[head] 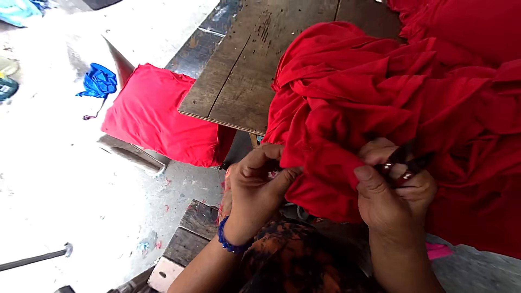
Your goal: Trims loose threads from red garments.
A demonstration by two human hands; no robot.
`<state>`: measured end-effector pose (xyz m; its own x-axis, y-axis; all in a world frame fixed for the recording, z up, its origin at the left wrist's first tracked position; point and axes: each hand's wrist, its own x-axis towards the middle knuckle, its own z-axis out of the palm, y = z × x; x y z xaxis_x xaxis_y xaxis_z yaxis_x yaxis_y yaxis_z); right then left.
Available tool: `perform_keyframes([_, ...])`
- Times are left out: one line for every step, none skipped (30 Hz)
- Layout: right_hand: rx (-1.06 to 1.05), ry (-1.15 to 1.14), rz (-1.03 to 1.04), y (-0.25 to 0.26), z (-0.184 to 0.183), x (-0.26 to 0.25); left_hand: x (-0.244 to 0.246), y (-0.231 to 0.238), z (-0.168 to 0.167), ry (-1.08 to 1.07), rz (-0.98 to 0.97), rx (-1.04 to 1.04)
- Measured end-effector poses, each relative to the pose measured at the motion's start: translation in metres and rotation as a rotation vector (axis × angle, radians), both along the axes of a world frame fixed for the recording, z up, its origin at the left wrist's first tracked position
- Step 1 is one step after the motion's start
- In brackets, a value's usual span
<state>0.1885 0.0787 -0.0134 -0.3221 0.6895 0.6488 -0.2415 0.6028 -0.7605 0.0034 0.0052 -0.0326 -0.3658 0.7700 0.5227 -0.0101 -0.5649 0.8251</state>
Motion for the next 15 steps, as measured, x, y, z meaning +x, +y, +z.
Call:
perform_keyframes([-0.014, 0.036, -0.014, 0.000, 0.002, 0.002, -0.002, 0.000, -0.002, 0.099, 0.075, 0.012])
perform_keyframes([-0.014, 0.057, -0.033, 0.000, 0.003, 0.002, -0.003, -0.001, -0.002, 0.166, 0.146, 0.007])
perform_keyframes([0.003, 0.062, -0.041, 0.000, 0.003, 0.003, -0.002, -0.003, -0.002, 0.193, 0.192, -0.008])
perform_keyframes([0.028, 0.048, -0.039, -0.001, 0.003, 0.002, 0.001, -0.005, 0.000, 0.175, 0.203, -0.037])
perform_keyframes([0.055, 0.024, -0.036, -0.002, 0.002, 0.001, 0.005, -0.007, 0.003, 0.108, 0.179, -0.075])
perform_keyframes([0.087, -0.008, -0.035, -0.004, 0.001, 0.000, 0.010, -0.009, 0.006, -0.007, 0.120, -0.117])
perform_keyframes([0.129, -0.047, -0.036, -0.005, 0.000, -0.001, 0.013, -0.010, 0.009, -0.157, 0.036, -0.153])
perform_keyframes([0.175, -0.102, -0.036, -0.005, -0.001, 0.000, 0.016, -0.011, 0.012, -0.318, -0.046, -0.175])
perform_keyframes([0.212, -0.154, -0.029, -0.006, -0.002, 0.000, 0.018, -0.011, 0.015, -0.474, -0.124, -0.185])
perform_keyframes([0.237, -0.196, -0.016, -0.007, -0.004, 0.000, 0.019, -0.011, 0.017, -0.607, -0.186, -0.178])
perform_keyframes([0.254, -0.228, 0.000, -0.007, -0.005, -0.001, 0.018, -0.011, 0.017, -0.712, -0.244, -0.158])
perform_keyframes([0.257, -0.251, 0.019, -0.006, -0.006, -0.002, 0.016, -0.011, 0.016, -0.776, -0.301, -0.125])
perform_keyframes([0.246, -0.268, 0.034, -0.005, -0.006, -0.003, 0.014, -0.010, 0.015, -0.815, -0.332, -0.085])
perform_keyframes([0.226, -0.282, 0.039, -0.003, -0.006, -0.003, 0.012, -0.010, 0.014, -0.821, -0.331, -0.050])
perform_keyframes([0.198, -0.295, 0.021, 0.000, -0.004, -0.002, 0.010, -0.009, 0.013, -0.797, -0.325, -0.014])
